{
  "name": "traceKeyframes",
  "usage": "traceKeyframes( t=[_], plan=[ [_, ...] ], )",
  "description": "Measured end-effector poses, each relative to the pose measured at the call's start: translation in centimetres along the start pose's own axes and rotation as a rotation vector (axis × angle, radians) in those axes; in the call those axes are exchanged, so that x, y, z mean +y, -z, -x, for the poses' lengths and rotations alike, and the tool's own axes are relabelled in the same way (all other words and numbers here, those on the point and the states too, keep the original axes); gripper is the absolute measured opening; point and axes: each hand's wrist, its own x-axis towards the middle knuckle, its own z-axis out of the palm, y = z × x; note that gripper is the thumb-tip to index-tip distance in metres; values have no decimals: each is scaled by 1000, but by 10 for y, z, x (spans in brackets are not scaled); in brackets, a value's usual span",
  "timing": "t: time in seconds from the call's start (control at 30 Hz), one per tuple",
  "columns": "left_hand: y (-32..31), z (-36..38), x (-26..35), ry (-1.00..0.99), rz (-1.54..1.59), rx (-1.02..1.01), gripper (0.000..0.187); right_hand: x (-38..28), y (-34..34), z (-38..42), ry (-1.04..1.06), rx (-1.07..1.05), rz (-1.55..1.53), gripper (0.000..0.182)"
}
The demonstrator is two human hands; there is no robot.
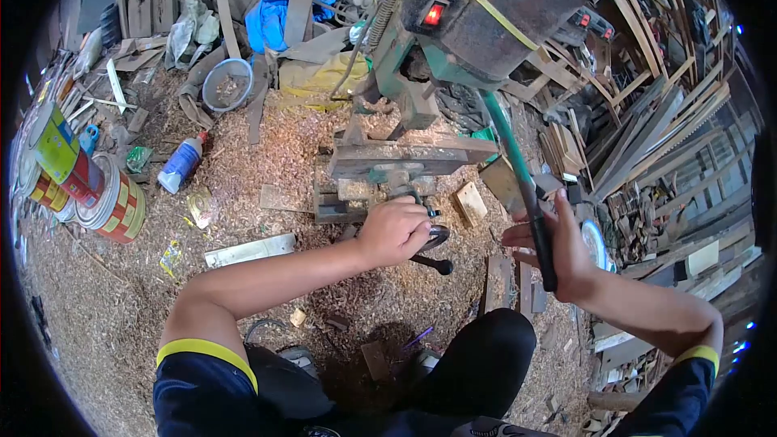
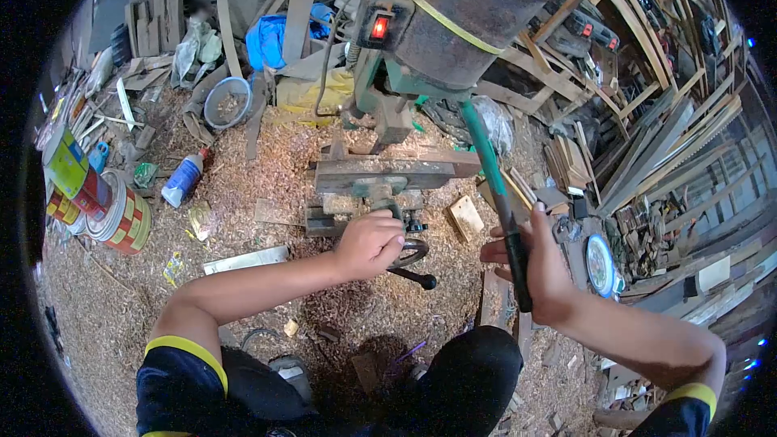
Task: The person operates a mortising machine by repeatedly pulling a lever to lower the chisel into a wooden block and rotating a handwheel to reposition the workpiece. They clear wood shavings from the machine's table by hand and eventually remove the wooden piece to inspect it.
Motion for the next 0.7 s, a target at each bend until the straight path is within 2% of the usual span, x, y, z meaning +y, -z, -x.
traceKeyframes(
  t=[0.07,0.13,0.4,0.67,0.7],
  plan=[
    [2,1,-2,2,-6,3,26,5,-7,-3,-44,18,50,86],
    [3,0,0,-13,-8,-30,24,17,-8,-11,13,15,101,86],
    [1,1,-2,-10,54,2,24,41,-16,-29,4,5,101,82],
    [2,0,-5,-48,96,52,27,84,-30,-60,110,-68,48,77],
    [2,0,-5,-49,96,52,26,85,-37,-62,115,-12,26,76]
  ],
)
